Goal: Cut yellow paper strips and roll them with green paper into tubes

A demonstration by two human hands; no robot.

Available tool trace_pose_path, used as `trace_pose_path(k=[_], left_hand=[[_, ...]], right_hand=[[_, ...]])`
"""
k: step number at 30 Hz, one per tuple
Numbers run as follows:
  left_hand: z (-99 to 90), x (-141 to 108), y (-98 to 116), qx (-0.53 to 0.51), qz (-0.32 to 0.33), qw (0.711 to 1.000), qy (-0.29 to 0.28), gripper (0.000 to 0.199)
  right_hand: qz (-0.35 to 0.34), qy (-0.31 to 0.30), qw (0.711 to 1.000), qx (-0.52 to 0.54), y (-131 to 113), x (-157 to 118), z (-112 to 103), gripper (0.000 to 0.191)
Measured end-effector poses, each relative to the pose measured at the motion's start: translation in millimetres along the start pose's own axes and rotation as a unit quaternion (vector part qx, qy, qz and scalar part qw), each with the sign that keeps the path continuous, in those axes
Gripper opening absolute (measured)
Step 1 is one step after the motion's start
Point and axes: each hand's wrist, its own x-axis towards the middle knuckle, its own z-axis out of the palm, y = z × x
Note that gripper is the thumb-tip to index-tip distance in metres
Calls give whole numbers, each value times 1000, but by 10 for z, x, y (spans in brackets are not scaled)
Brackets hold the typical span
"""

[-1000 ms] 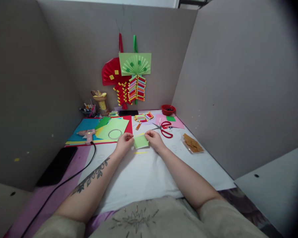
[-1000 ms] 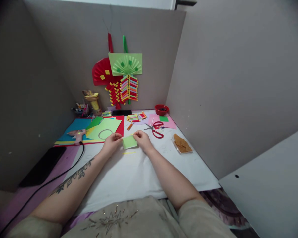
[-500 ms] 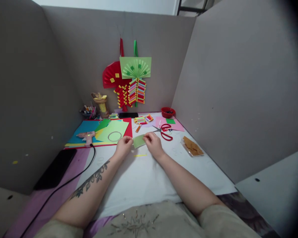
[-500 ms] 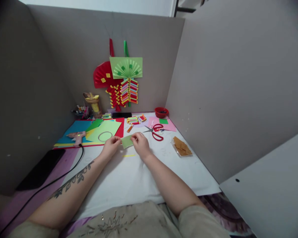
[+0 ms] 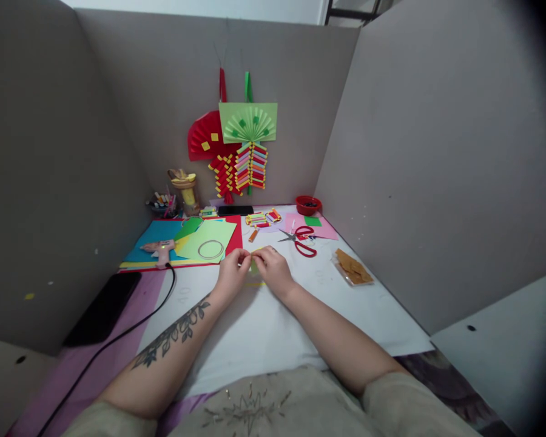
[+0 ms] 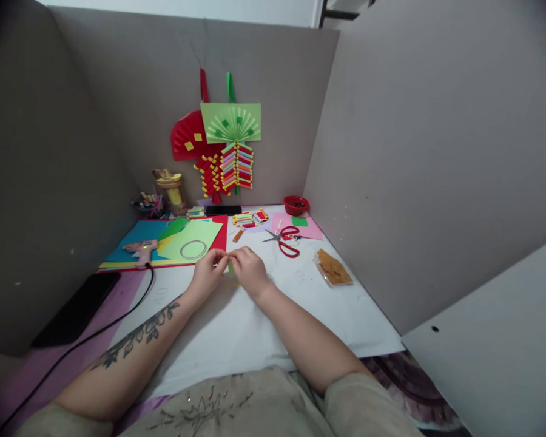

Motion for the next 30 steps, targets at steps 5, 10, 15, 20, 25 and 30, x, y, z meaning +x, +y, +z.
trace_pose_path(k=[5,10,15,20,25,30], left_hand=[[12,-3,-60,24,37,999,8,10],[21,-9,-74,51,66,996,14,9],[3,-28,-42,77,96,992,2,9],[-8,-31,-29,82,105,991,-2,10],[-11,-27,-18,80,90,993,-8,10],[-14,-29,14,79,82,993,-16,11]], right_hand=[[-14,2,1000,-19,-24,-12,1,15],[-22,1,999,-32,-25,-7,3,14],[-21,1,999,-48,-30,-4,-7,14],[-13,-7,1000,-25,-27,-11,-4,15],[8,-8,1000,2,-36,-6,-7,17],[23,-7,1000,7,-50,11,-22,15]])
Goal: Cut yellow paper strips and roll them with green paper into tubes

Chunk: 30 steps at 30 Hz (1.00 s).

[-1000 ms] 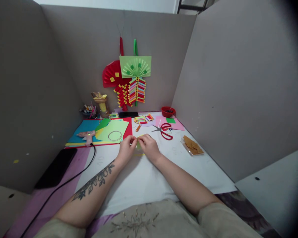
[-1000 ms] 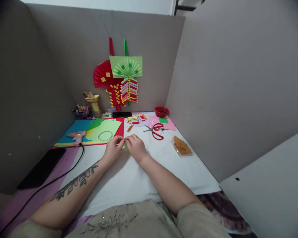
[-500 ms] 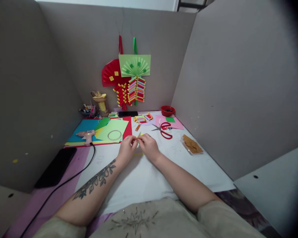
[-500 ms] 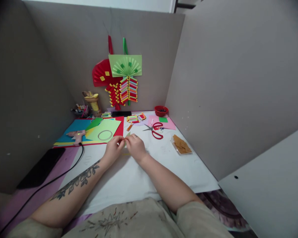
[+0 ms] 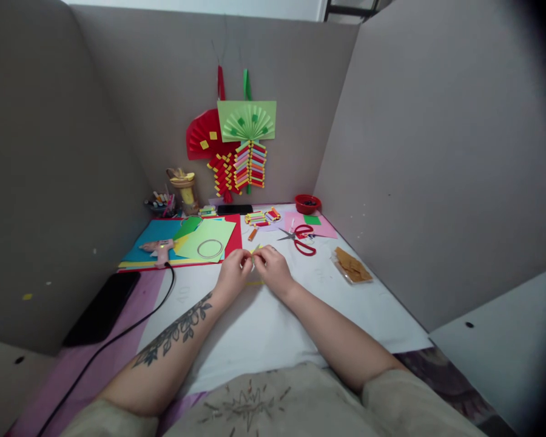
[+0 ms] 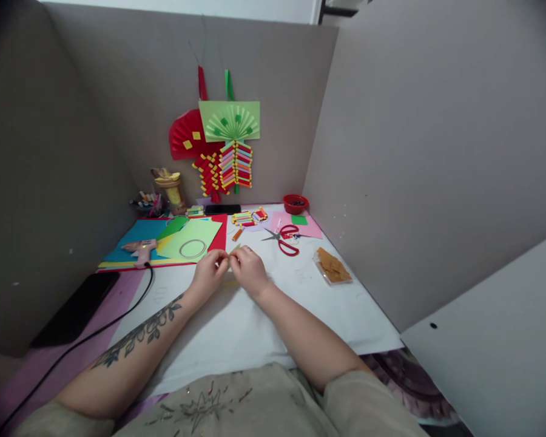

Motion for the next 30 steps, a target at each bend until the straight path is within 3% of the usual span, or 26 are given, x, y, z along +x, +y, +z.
trace_pose_path(k=[5,12,18,22,27,30], left_hand=[[24,2,-4,-28,-24,999,6,11],[8,73,-103,-118,-120,985,41,7],[-25,120,-260,-187,-188,962,70,7],[-16,130,-300,-207,-223,949,79,10],[1,155,-300,-247,-265,929,77,11],[11,167,-310,-297,-286,908,69,10]], right_hand=[[22,16,1000,10,24,6,12,12],[90,70,993,42,159,79,-52,12],[233,148,958,74,596,185,-216,12],[292,184,935,76,927,227,-266,17],[292,175,934,109,983,237,-204,28],[262,104,942,184,784,189,-116,37]])
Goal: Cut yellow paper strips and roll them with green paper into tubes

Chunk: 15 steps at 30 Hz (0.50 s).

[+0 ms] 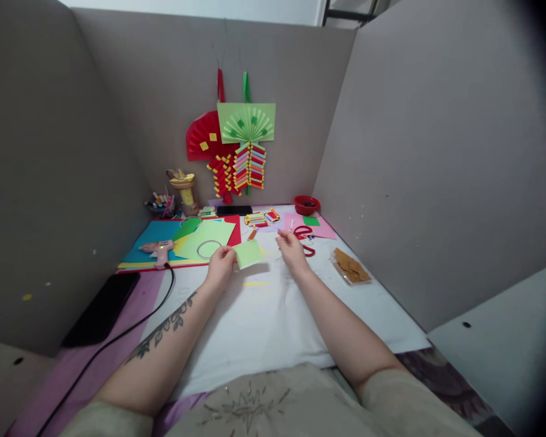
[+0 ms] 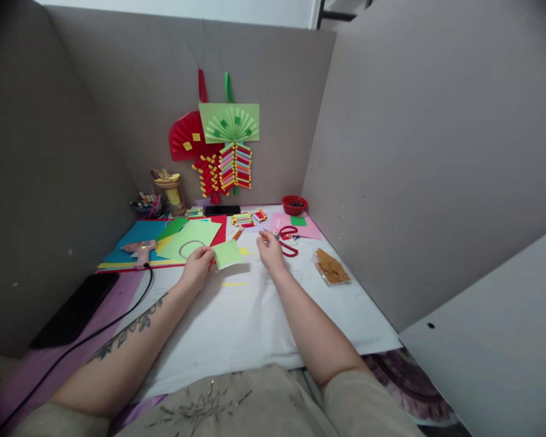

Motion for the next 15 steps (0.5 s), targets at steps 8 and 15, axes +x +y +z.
trace_pose_path(k=[8,15], left_hand=[[37,-46,17,-21,-27,999,-38,19],[69,-164,69,95,-15,986,-133,23]], right_hand=[[30,-152,985,69,-229,-289,203,29],[41,-104,990,88,-220,-217,146,28]])
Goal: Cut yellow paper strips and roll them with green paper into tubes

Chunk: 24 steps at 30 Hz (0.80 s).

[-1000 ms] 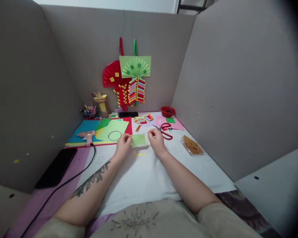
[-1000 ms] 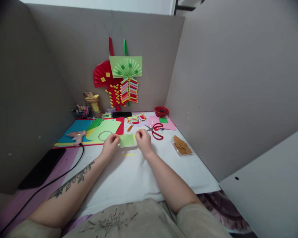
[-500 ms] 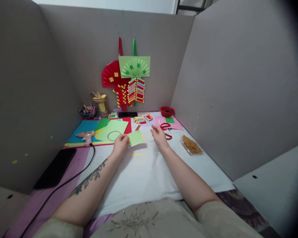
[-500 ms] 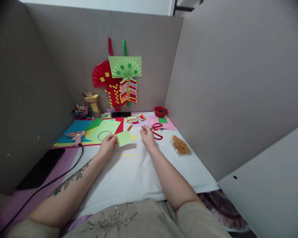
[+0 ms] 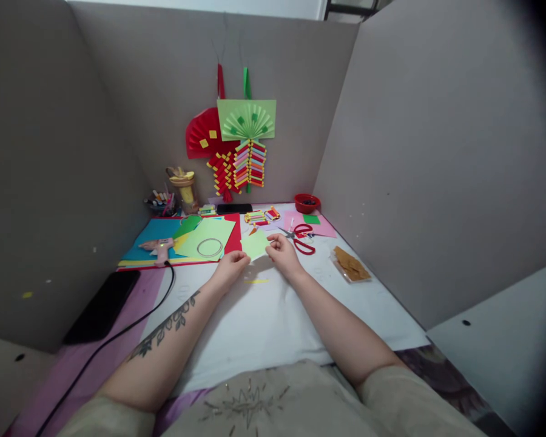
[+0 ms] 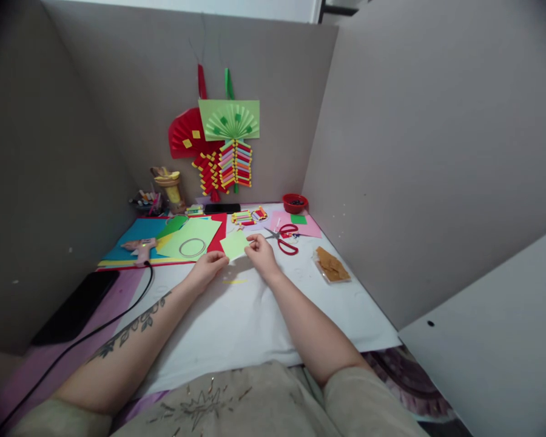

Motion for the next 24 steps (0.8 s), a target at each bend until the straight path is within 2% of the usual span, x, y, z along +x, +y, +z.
trace_pose_path(k=[5,7,10,11,13,15,19,24], left_hand=[[7,-28,19,34,-37,998,-36,23],[11,-19,5,28,-43,998,-40,24],[15,9,-27,21,-23,999,-6,22],[16,19,-37,22,-15,1000,10,21],[17,36,-52,22,-6,999,39,20],[18,45,-60,14,-3,998,55,20],[23,43,-54,-5,-4,998,59,19],[30,38,-46,30,15,997,67,20]], right_hand=[[-10,-6,1000,-27,5,-4,6,27],[-24,16,998,-50,4,-17,12,29],[-112,72,981,-139,-24,-79,42,22],[-151,69,970,-175,-39,-110,60,16],[-212,19,949,-234,-68,-178,108,5],[-239,-36,931,-274,-86,-237,163,9],[-232,-50,912,-335,-84,-286,233,13],[-214,-49,906,-361,-63,-279,233,13]])
